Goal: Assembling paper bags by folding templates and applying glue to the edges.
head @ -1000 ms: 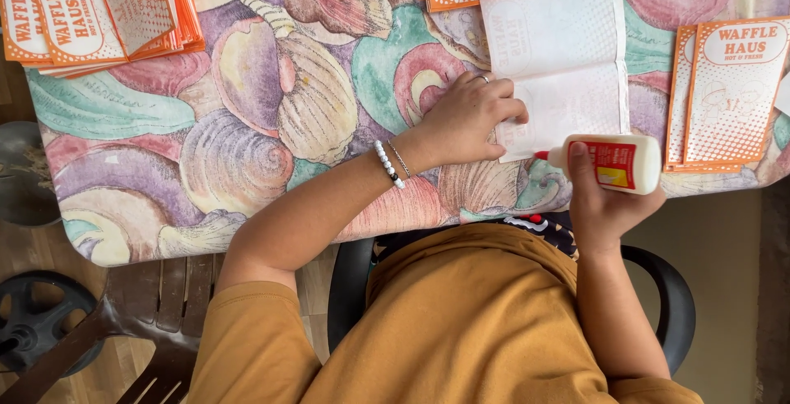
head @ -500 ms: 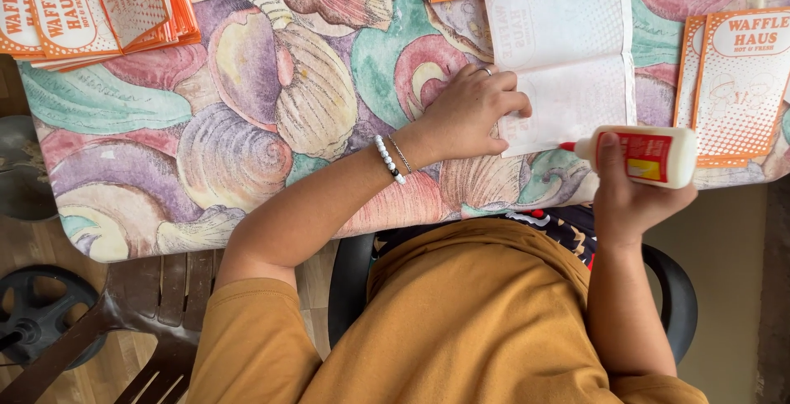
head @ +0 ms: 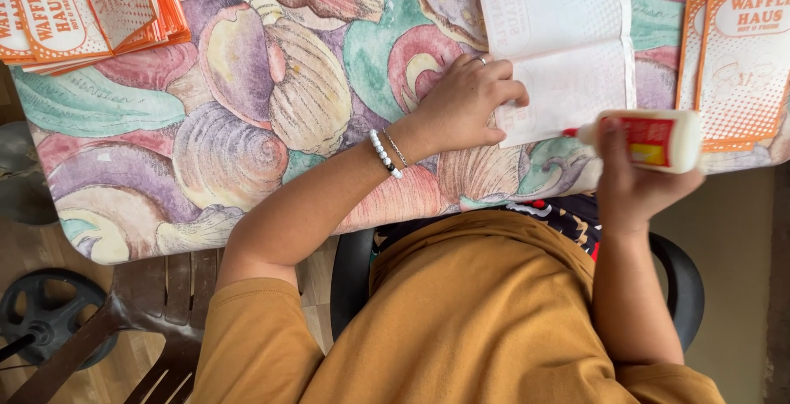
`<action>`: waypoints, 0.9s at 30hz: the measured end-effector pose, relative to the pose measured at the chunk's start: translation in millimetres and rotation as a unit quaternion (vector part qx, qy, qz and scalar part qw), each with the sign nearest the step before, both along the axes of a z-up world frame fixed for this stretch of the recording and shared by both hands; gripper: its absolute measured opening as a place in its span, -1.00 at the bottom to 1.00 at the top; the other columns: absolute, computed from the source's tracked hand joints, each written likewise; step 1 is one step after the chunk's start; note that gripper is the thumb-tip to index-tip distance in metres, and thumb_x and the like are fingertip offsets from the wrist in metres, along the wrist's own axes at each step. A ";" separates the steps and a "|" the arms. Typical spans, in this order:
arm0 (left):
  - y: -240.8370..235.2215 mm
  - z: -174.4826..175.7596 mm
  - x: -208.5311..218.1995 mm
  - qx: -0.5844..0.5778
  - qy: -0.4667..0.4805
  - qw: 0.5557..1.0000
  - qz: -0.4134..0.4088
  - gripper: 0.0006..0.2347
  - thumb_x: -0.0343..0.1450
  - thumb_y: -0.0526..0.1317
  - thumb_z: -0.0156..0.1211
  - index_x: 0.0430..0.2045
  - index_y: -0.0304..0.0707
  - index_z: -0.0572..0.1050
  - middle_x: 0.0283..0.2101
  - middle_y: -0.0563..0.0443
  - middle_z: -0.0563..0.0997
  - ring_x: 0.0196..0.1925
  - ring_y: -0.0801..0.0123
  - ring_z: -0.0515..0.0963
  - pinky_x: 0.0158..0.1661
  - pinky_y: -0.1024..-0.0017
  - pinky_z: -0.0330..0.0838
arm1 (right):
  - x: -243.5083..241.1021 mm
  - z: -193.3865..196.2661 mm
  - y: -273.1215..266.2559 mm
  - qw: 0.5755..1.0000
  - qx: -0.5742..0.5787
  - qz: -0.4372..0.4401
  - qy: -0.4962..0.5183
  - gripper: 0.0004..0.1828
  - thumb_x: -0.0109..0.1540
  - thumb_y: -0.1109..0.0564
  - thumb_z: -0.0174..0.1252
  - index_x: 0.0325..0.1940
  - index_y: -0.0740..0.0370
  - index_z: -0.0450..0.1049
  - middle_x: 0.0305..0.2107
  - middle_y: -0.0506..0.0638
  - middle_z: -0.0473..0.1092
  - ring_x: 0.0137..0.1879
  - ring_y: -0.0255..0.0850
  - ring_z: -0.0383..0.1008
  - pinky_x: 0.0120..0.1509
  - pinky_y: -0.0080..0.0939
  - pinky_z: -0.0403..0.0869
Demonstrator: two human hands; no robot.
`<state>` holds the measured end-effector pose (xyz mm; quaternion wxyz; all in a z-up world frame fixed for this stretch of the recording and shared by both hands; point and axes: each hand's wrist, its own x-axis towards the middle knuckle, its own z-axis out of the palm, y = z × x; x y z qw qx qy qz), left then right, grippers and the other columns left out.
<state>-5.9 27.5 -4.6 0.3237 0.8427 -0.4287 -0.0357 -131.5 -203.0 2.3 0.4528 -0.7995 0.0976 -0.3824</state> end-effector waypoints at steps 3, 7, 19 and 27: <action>-1.4 -3.0 1.0 0.003 -0.002 1.000 -0.002 -0.64 0.13 -0.14 0.56 -0.22 0.06 0.60 -0.28 0.18 0.48 -0.13 0.24 0.46 -0.02 0.23 0.30 | 8.5 10.7 -10.8 1.000 -0.029 -0.006 -0.012 -0.69 0.35 0.38 0.53 -0.31 0.52 0.49 -0.39 0.16 0.49 -0.26 -0.14 0.52 -0.21 -0.06 0.57; -1.1 -4.0 0.8 -0.006 -0.003 1.000 -0.002 -0.66 0.12 -0.17 0.51 -0.24 0.05 0.59 -0.30 0.17 0.46 -0.13 0.23 0.45 -0.05 0.22 0.28 | 9.3 13.2 -11.4 0.999 -0.035 0.024 -0.022 -0.77 0.39 0.40 0.48 -0.23 0.61 0.54 -0.34 0.27 0.54 -0.22 0.00 0.61 -0.13 -0.02 0.64; -1.1 -6.6 1.7 -0.012 -0.011 1.000 -0.001 -0.62 0.10 -0.13 0.57 -0.24 0.05 0.59 -0.30 0.17 0.44 -0.14 0.23 0.44 -0.04 0.23 0.28 | 5.1 -3.8 -18.8 0.999 0.038 -0.007 -0.029 -0.55 0.31 0.31 0.63 -0.33 0.50 0.40 -0.36 0.22 0.48 -0.24 -0.12 0.51 -0.21 -0.04 0.59; -0.7 -4.0 1.8 -0.011 -0.009 1.000 -0.003 -0.62 0.10 -0.13 0.56 -0.25 0.06 0.58 -0.31 0.18 0.43 -0.16 0.24 0.44 -0.09 0.23 0.26 | 2.1 -23.8 -24.6 0.997 0.022 -0.007 -0.067 -0.45 0.29 0.36 0.60 -0.21 0.50 0.22 -0.29 0.38 0.46 -0.19 0.02 0.55 -0.16 0.07 0.64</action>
